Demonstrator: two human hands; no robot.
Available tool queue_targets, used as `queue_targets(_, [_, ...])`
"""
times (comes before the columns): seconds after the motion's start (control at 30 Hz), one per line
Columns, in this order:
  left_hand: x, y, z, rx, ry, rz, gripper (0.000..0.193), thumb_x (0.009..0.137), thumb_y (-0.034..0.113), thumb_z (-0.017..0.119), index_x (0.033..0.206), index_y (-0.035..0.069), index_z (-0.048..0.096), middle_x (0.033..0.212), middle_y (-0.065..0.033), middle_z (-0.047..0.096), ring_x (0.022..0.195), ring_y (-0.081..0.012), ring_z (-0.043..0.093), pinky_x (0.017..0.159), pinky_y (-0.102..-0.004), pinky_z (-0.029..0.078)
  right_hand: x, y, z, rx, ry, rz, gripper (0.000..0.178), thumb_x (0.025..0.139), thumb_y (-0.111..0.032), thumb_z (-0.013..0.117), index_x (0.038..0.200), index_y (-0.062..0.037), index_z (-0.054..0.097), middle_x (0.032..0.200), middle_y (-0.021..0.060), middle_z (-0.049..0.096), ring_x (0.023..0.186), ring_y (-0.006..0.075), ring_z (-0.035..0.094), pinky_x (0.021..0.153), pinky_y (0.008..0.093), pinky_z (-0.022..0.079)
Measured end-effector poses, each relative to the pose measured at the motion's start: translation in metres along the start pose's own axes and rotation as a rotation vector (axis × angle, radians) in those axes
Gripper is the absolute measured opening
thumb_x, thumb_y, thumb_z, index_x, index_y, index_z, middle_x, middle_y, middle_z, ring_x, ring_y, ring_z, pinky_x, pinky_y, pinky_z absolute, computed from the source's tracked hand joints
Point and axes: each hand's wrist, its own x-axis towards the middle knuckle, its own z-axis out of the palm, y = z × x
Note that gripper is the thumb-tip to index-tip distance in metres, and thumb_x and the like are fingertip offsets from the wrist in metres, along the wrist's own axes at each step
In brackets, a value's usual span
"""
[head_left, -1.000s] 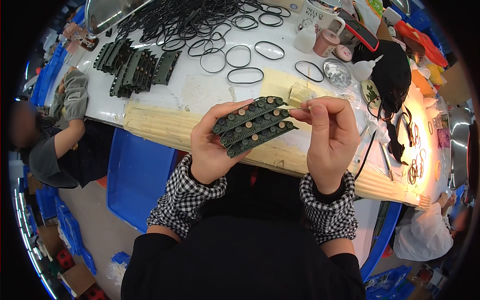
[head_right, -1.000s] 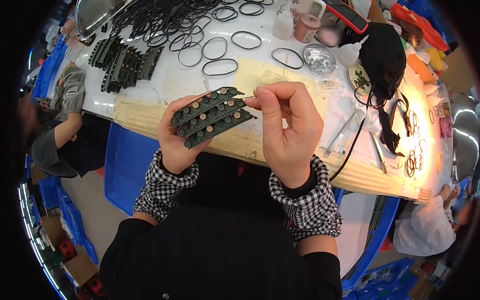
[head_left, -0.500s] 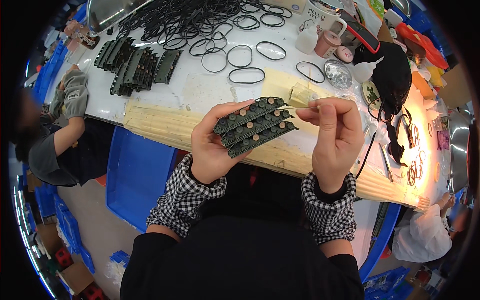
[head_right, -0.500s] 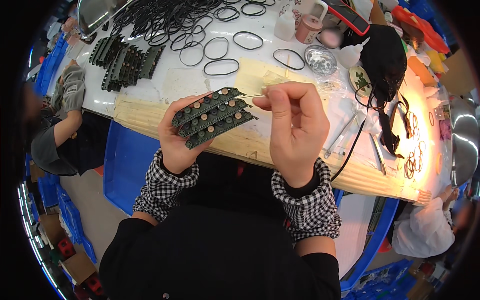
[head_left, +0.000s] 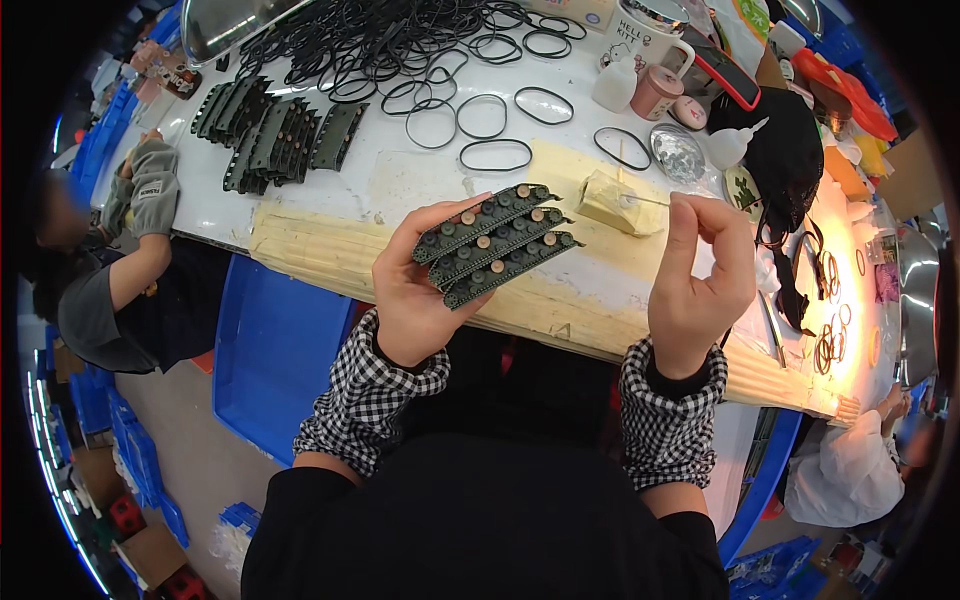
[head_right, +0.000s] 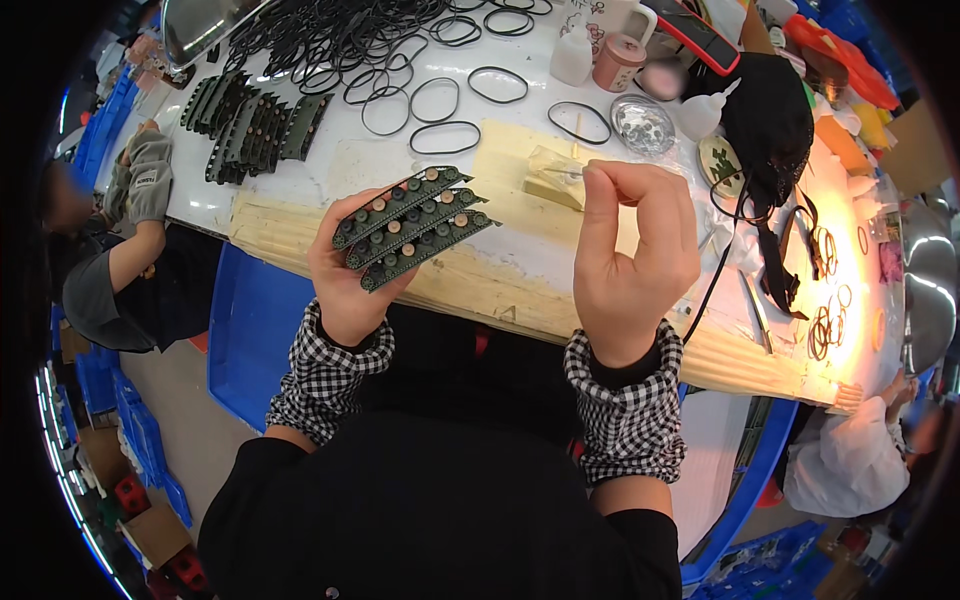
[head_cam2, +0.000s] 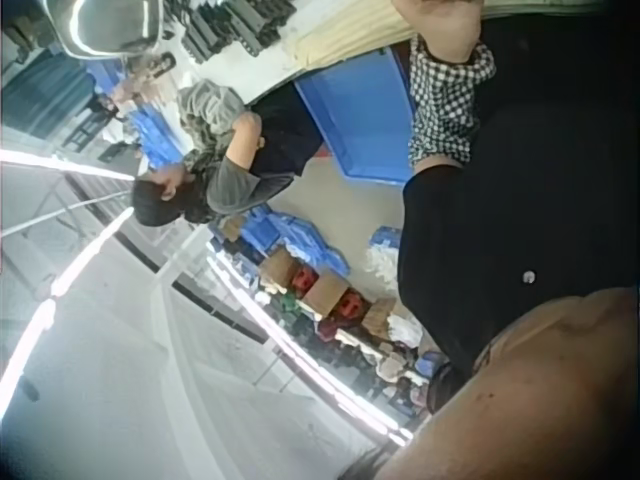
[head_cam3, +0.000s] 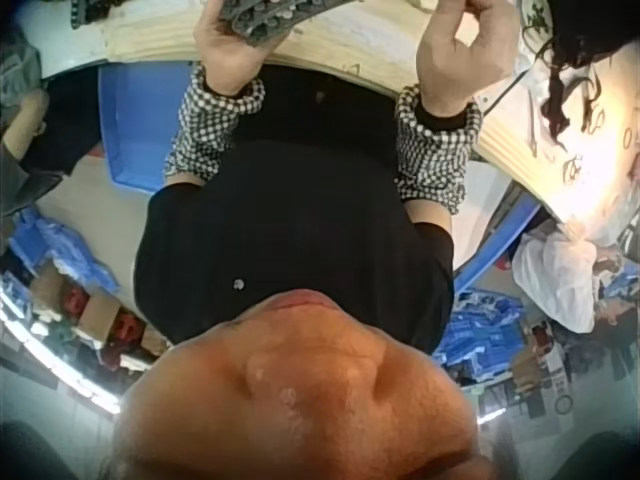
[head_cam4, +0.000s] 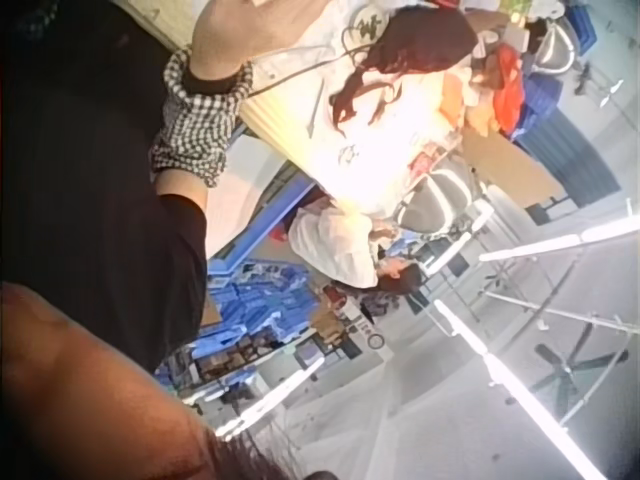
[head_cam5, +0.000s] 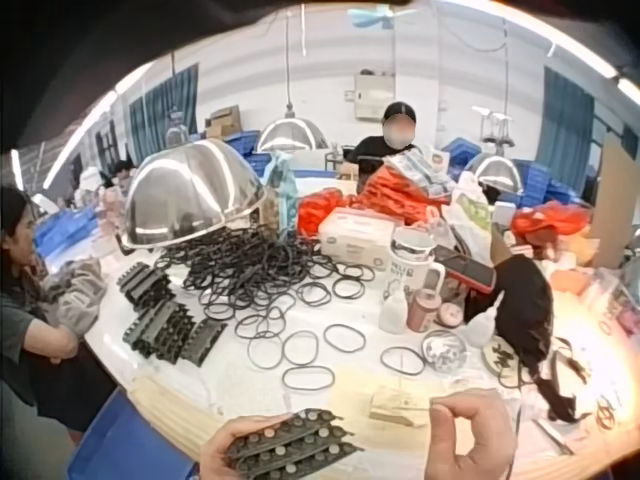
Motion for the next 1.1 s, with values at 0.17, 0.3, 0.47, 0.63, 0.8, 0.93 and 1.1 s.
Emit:
queue_targets(0.17, [0.001,0.000,0.003,-0.001,-0.004,0.015,0.059,0.073,-0.010,0.073,0.126,-0.005,0.049,0.123,-0.0148,0.058,0.112,-0.0194,0.060,0.097,-0.0308,0.049,-0.014,-0.022,0.008,0.616,-0.144,0.288,0.012,0.097,-0.007,0.056,0.097,0.0049,0.055,0.088,0.0084,0.063,0.083,0.0168,0.068,0.075,0.0251,0.053])
queue_targets(0.3, [0.000,-0.002,0.003,0.017,-0.009,0.033,0.058,0.073,-0.009,0.074,0.126,-0.005,0.050,0.123,-0.0142,0.057,0.112,-0.0189,0.059,0.097,-0.0302,0.049,-0.016,-0.026,0.011,0.702,-0.183,0.388,0.010,0.097,-0.005,0.055,0.097,0.0048,0.055,0.088,0.0083,0.063,0.082,0.0165,0.069,0.074,0.0247,0.053])
queue_targets(0.47, [0.000,-0.002,0.002,0.021,-0.003,0.030,0.057,0.073,-0.008,0.074,0.126,-0.005,0.051,0.121,-0.0135,0.057,0.111,-0.0182,0.059,0.096,-0.0296,0.049,-0.016,-0.024,0.012,0.675,-0.198,0.356,0.010,0.097,-0.005,0.056,0.097,0.0052,0.056,0.086,0.0078,0.063,0.082,0.0164,0.069,0.073,0.0241,0.053])
queue_targets(0.63, [0.000,-0.003,0.002,0.023,-0.001,0.038,0.058,0.073,-0.009,0.074,0.126,-0.005,0.051,0.122,-0.0134,0.057,0.111,-0.0182,0.059,0.096,-0.0297,0.049,-0.017,-0.024,0.014,0.658,-0.194,0.352,0.010,0.097,-0.005,0.056,0.096,0.0052,0.056,0.086,0.0078,0.063,0.082,0.0164,0.069,0.073,0.0239,0.053])
queue_targets(0.8, [-0.001,-0.002,0.000,0.020,0.001,0.040,0.058,0.073,-0.009,0.073,0.126,-0.006,0.051,0.122,-0.0139,0.058,0.111,-0.0184,0.060,0.096,-0.0299,0.049,-0.017,-0.023,0.015,0.665,-0.169,0.359,0.010,0.097,-0.005,0.056,0.096,0.0048,0.056,0.087,0.0081,0.063,0.081,0.0162,0.069,0.073,0.0239,0.053])
queue_targets(0.93, [0.000,-0.003,0.002,-0.003,0.006,0.036,0.057,0.073,-0.009,0.073,0.126,-0.006,0.051,0.121,-0.0139,0.058,0.111,-0.0184,0.060,0.096,-0.0299,0.049,-0.008,-0.011,0.007,0.492,-0.026,0.330,0.011,0.097,-0.005,0.057,0.091,0.0047,0.057,0.088,0.0087,0.065,0.079,0.0137,0.067,0.073,0.0246,0.054])
queue_targets(1.1, [0.001,-0.002,0.002,0.000,-0.007,0.040,0.057,0.073,-0.010,0.073,0.126,-0.005,0.052,0.120,-0.0133,0.058,0.111,-0.0181,0.060,0.095,-0.0297,0.049,0.006,0.022,0.005,-0.309,-0.058,-0.082,0.008,0.087,-0.007,0.067,0.084,-0.0025,0.062,0.083,0.0083,0.062,0.072,0.0241,0.061,0.065,0.0320,0.049])
